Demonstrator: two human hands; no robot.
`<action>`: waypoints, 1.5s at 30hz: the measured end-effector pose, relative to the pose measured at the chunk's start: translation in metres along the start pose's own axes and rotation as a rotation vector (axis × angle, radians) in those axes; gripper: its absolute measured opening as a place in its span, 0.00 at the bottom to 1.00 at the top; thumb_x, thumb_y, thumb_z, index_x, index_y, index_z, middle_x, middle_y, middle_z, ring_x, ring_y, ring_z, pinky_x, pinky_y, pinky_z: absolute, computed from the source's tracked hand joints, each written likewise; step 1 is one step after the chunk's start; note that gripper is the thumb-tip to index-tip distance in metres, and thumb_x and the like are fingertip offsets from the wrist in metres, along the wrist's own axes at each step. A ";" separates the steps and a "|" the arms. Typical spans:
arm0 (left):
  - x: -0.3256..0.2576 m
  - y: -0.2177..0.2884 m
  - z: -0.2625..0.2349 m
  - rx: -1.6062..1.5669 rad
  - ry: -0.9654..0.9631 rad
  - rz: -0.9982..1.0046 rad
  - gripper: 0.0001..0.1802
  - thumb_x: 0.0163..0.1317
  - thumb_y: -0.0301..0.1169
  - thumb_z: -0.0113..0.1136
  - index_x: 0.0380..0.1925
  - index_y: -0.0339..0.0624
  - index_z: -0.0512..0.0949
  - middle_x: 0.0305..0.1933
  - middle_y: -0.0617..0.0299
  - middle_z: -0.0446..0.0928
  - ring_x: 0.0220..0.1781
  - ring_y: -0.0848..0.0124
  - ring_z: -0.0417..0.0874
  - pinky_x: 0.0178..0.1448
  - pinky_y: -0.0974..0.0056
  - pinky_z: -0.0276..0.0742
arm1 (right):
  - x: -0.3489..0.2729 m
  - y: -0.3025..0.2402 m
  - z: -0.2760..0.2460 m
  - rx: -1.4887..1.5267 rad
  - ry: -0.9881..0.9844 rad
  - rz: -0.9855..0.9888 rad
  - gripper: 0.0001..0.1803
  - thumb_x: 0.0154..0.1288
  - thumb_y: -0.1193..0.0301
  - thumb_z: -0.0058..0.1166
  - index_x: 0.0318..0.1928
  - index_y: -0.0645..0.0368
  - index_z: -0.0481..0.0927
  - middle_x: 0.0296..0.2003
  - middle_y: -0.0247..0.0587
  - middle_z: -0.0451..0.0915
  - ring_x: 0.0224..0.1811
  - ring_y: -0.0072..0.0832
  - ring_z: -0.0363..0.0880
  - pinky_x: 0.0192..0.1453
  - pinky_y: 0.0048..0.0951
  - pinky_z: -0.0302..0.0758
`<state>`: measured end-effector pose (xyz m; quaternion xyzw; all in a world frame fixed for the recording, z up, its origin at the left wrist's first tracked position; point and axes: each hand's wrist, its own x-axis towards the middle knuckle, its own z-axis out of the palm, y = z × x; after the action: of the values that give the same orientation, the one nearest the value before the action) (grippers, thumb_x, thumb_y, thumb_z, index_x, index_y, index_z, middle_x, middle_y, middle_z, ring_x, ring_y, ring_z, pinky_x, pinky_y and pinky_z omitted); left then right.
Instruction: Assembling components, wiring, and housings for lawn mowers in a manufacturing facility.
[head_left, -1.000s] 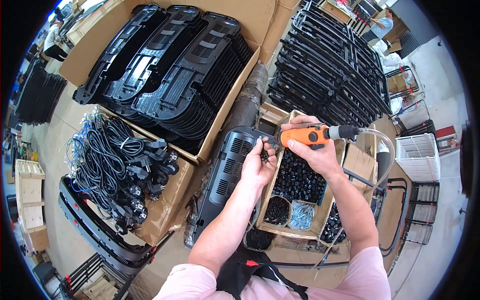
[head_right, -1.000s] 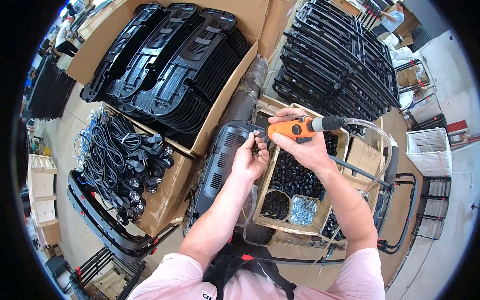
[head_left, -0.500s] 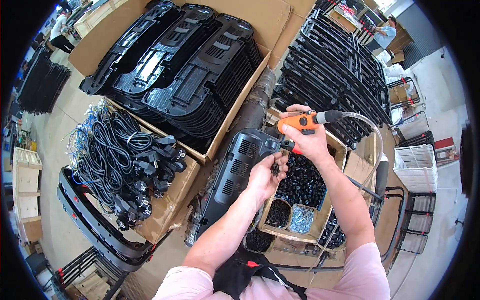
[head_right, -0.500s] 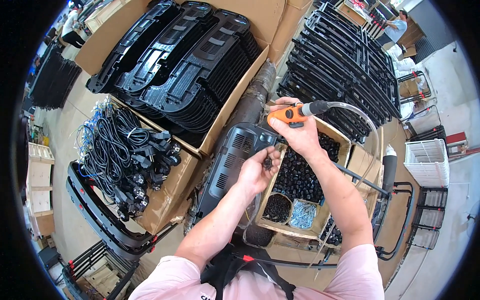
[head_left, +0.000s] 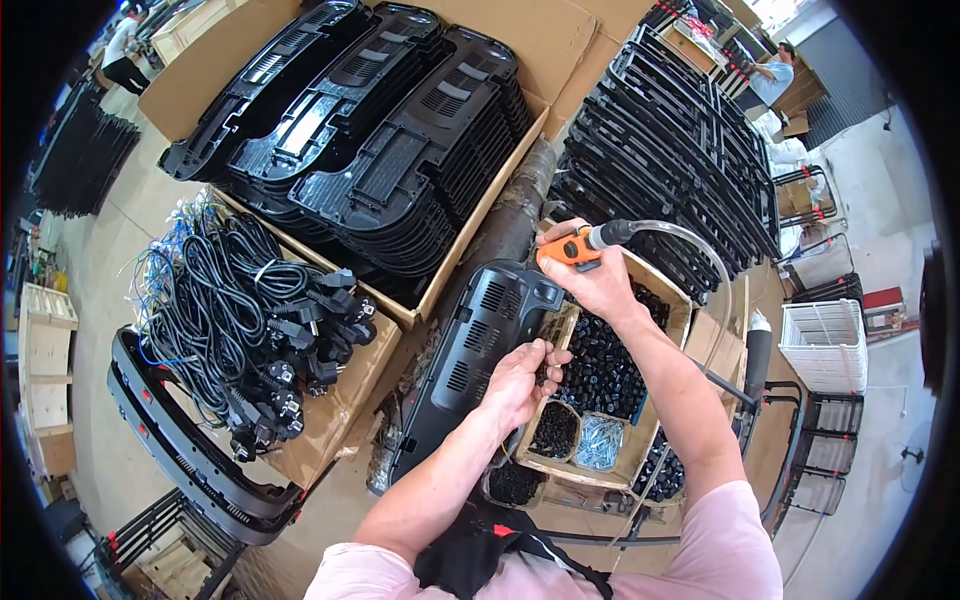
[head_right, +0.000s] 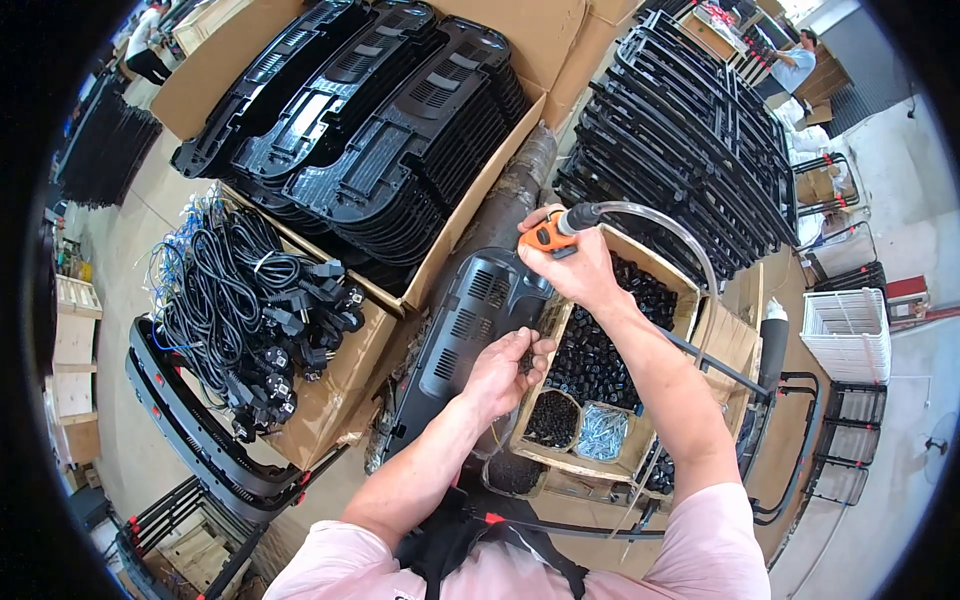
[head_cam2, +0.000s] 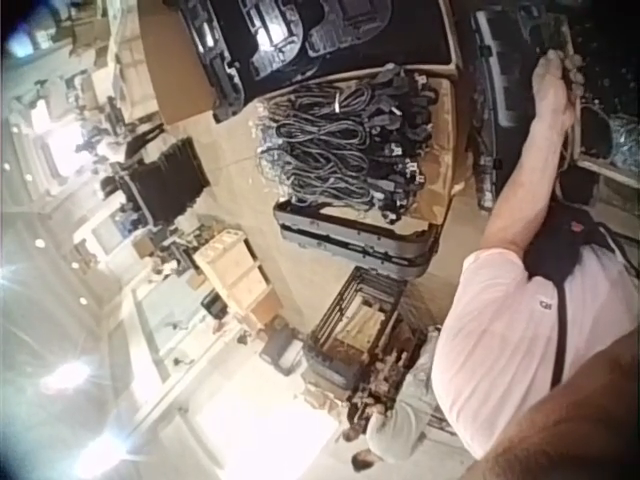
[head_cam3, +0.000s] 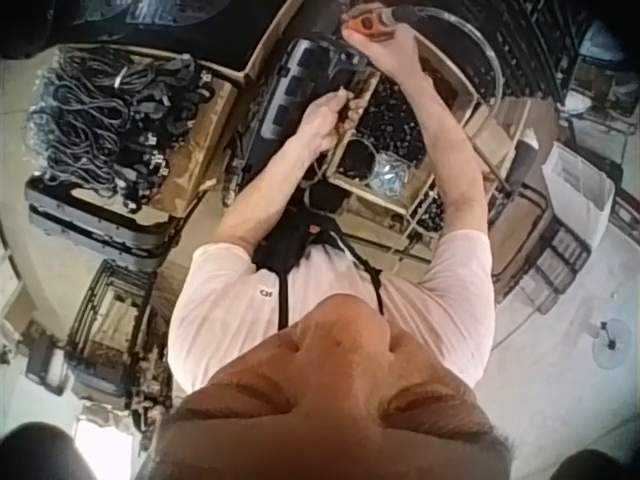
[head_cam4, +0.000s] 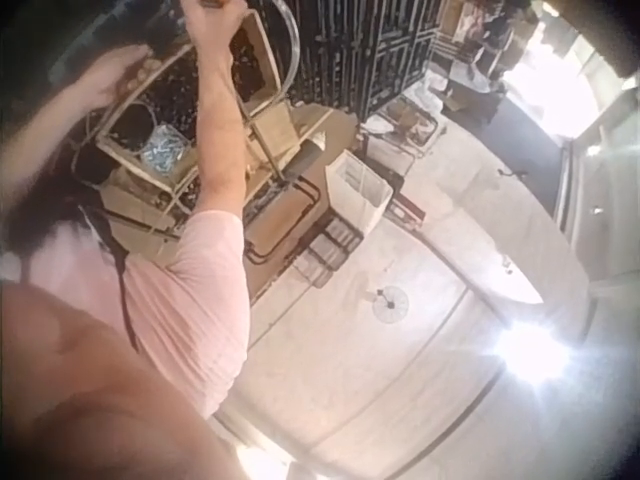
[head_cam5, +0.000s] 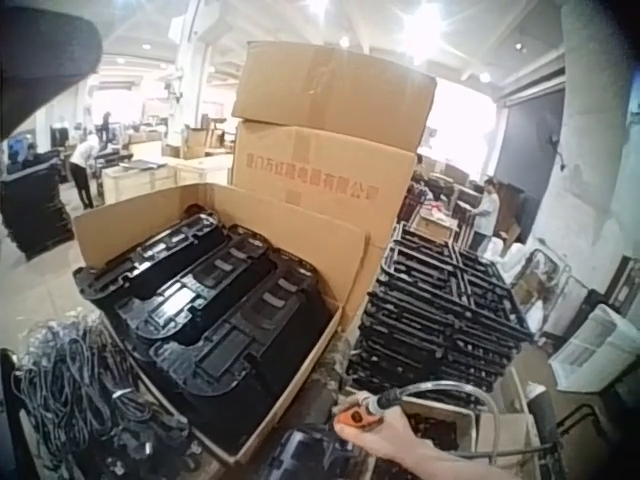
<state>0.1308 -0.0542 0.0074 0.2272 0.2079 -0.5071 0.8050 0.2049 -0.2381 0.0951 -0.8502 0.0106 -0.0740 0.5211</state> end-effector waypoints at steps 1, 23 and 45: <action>0.000 -0.003 -0.005 0.030 -0.008 0.018 0.13 0.84 0.40 0.52 0.49 0.43 0.79 0.40 0.63 0.83 0.35 0.75 0.79 0.36 0.69 0.75 | 0.001 -0.001 0.002 0.014 0.003 0.022 0.18 0.63 0.73 0.72 0.52 0.62 0.83 0.50 0.42 0.88 0.54 0.27 0.86 0.62 0.34 0.82; -0.034 0.020 -0.014 -0.207 0.123 0.131 0.16 0.80 0.47 0.60 0.48 0.46 0.78 0.35 0.70 0.75 0.32 0.77 0.74 0.33 0.72 0.70 | -0.039 -0.061 0.015 0.285 0.077 0.102 0.28 0.65 0.76 0.71 0.64 0.65 0.75 0.55 0.48 0.86 0.60 0.32 0.84 0.68 0.38 0.81; -0.024 0.055 -0.024 -0.445 -0.031 0.232 0.16 0.84 0.43 0.53 0.55 0.43 0.80 0.37 0.68 0.78 0.34 0.74 0.78 0.37 0.69 0.78 | -0.067 -0.101 0.046 0.276 -0.032 0.096 0.28 0.68 0.75 0.71 0.65 0.61 0.74 0.59 0.50 0.85 0.62 0.33 0.83 0.70 0.38 0.80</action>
<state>0.1691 -0.0018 0.0098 0.0588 0.2744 -0.3564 0.8912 0.1390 -0.1447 0.1568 -0.7700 0.0326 -0.0361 0.6362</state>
